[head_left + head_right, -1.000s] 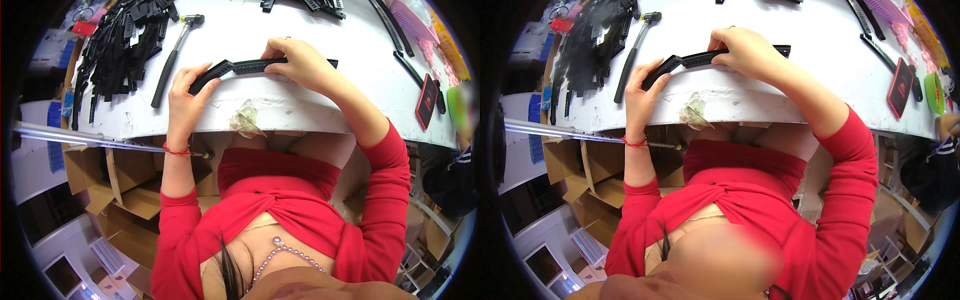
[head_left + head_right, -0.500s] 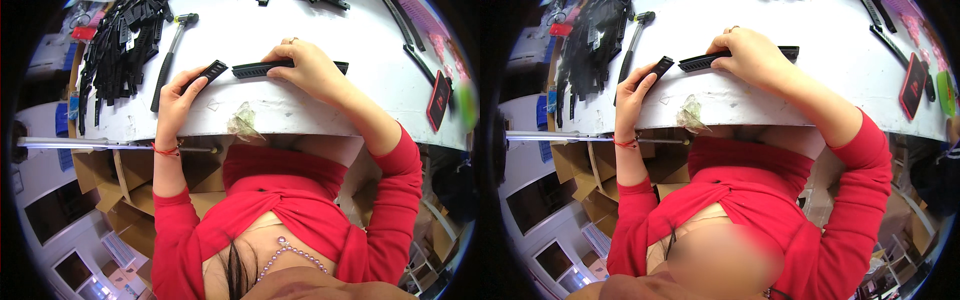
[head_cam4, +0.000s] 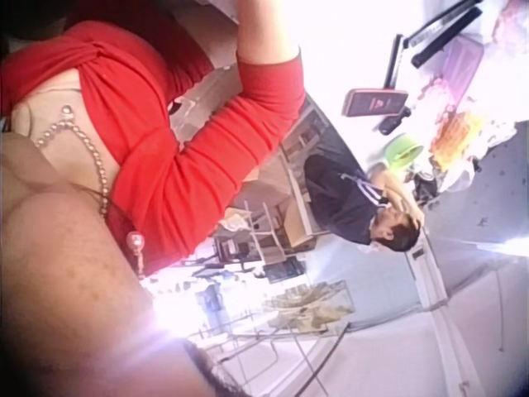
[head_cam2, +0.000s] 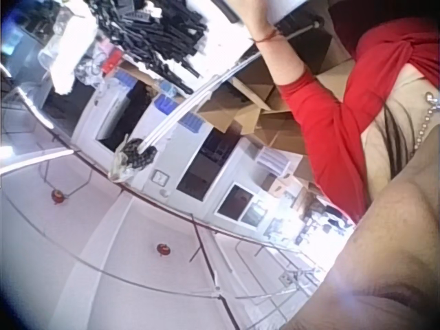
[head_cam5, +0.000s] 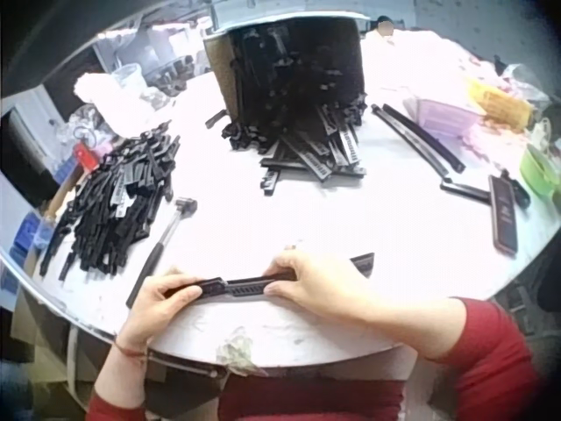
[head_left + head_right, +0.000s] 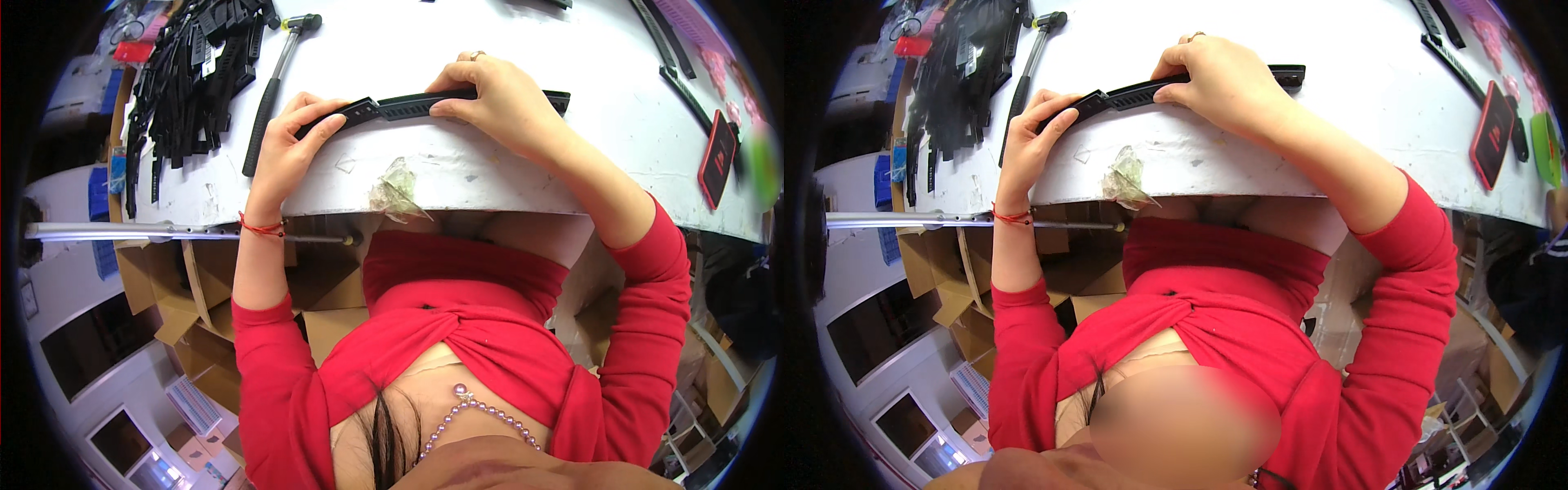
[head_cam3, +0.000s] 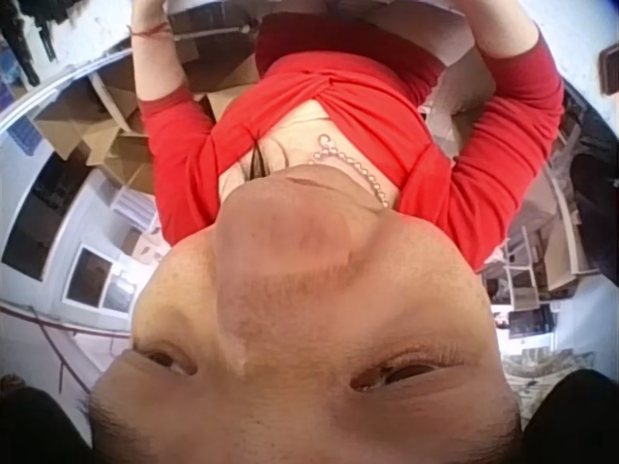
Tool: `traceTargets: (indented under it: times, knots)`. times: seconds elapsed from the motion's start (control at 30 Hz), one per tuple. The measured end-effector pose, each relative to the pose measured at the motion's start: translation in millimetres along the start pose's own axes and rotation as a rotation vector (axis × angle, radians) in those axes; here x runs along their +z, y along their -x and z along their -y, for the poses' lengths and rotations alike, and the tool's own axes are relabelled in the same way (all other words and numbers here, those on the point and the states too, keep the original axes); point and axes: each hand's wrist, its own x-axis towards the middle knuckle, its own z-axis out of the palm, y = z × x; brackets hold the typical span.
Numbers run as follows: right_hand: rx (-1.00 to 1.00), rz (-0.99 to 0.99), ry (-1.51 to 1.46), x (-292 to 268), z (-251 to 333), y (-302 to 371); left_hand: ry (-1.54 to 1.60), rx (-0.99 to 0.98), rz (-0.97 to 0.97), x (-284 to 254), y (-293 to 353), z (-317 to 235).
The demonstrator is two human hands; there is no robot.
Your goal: Assembling black plastic components by tapping them together with a small hammer.
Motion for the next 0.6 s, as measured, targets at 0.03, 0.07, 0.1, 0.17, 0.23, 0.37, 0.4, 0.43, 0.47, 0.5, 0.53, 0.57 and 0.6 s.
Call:
traceTargets:
  times: [0.03, 0.07, 0.1, 0.17, 0.23, 0.37, 0.4, 0.43, 0.47, 0.5, 0.53, 0.57, 0.6]
  knots:
    - [0.011, 0.011, -0.009, 0.1, 1.0, -0.1, 0.001, -0.003, -0.002, -2.1, -1.0, 0.7]
    - [0.010, 0.014, -0.009, 1.4, 1.2, -2.0, -0.052, 0.015, 0.034, -5.7, -2.2, 0.8]
    - [0.015, 0.024, -0.016, 3.5, 0.9, -5.5, -0.106, 0.033, 0.070, -8.7, -3.7, 0.0]
    - [0.020, 0.036, -0.018, 7.7, 5.2, -10.0, -0.103, 0.032, 0.111, -10.4, -10.0, -4.5]
    - [0.028, 0.072, -0.073, 16.5, 17.0, -15.8, -0.105, 0.035, 0.154, -11.3, -12.7, -5.9]
    - [0.090, 0.072, -0.053, 25.9, 30.3, -19.1, -0.136, 0.076, 0.171, -10.9, -10.8, -4.0]
    - [0.088, 0.072, -0.054, 26.7, 33.0, -19.1, -0.128, 0.085, 0.156, -10.1, -9.7, -4.0]
    - [0.107, 0.058, -0.016, 26.7, 35.4, -18.8, -0.129, 0.085, 0.153, -9.0, -9.2, -6.0]
    - [0.126, 0.045, 0.022, 26.6, 36.9, -18.4, -0.169, 0.094, 0.138, -7.7, -8.9, -8.4]
    - [0.124, 0.047, 0.022, 28.7, 35.7, -17.7, -0.208, 0.103, 0.123, -6.8, -8.2, -10.4]
    - [0.106, 0.012, 0.024, 32.2, 34.4, -17.2, -0.210, 0.101, 0.118, -7.2, -7.7, -11.8]
    - [0.088, -0.023, 0.025, 34.2, 33.8, -16.9, -0.237, 0.115, 0.115, -7.6, -8.1, -12.6]
    - [0.084, -0.020, 0.025, 35.9, 34.0, -17.2, -0.265, 0.129, 0.113, -8.0, -8.8, -12.9]
